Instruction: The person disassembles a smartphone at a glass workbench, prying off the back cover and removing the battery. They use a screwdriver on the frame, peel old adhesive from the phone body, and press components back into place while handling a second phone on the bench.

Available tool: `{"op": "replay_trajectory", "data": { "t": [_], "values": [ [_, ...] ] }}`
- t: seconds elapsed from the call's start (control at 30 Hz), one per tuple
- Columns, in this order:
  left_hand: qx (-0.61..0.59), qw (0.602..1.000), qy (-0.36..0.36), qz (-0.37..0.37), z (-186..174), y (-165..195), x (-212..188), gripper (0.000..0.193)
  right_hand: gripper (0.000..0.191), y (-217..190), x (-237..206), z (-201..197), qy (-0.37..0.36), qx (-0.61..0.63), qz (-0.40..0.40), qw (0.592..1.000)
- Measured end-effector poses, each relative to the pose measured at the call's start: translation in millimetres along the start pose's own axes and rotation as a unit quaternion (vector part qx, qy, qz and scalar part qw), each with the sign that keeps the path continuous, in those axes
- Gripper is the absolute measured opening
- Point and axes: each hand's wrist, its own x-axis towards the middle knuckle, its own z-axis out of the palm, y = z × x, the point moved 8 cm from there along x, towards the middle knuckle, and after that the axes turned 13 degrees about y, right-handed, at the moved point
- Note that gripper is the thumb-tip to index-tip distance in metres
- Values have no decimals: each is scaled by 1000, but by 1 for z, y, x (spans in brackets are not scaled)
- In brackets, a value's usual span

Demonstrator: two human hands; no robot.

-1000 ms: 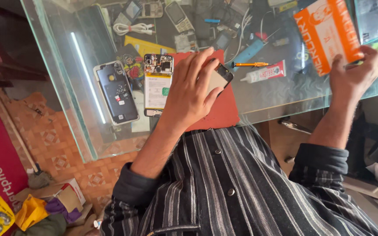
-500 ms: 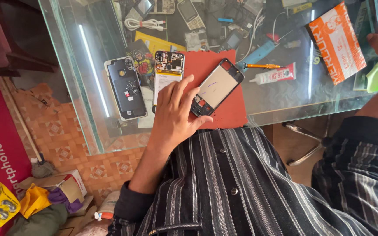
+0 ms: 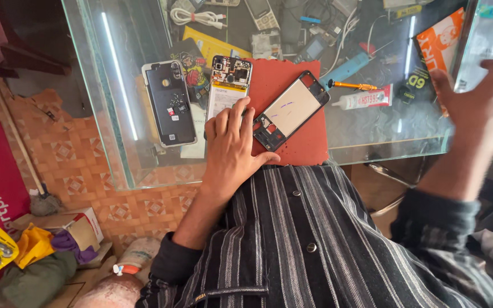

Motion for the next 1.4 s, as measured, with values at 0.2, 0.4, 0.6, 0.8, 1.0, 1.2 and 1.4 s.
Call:
{"op": "replay_trajectory", "data": {
  "t": [0.2, 0.4, 0.6, 0.8, 1.0, 1.2, 1.4],
  "values": [
    [-9, 997, 75, -12, -8, -4, 8, 41, 18, -175, 7, -28, -157, 428, 12, 890],
    [-28, 993, 117, -24, -12, -11, 13, 16, 15, -236, 13, -28, -128, 427, -130, 886],
    [-19, 992, 128, -3, -11, -9, 16, 15, 15, -253, 6, -16, -106, 394, -197, 891],
    [-18, 991, 129, 4, -11, -9, 20, 16, 17, -252, 0, -22, -133, 461, -174, 860],
    [-78, 988, 128, -25, -13, -12, 21, 15, 19, -258, 5, -38, -122, 468, -148, 863],
    [-119, 980, 139, -75, -9, -17, 19, 8, 10, -266, 14, -46, -121, 472, -185, 854],
    [-121, 982, 109, -91, -4, -19, 20, 7, 13, -273, 7, -38, -133, 438, -223, 861]
  ]
}}
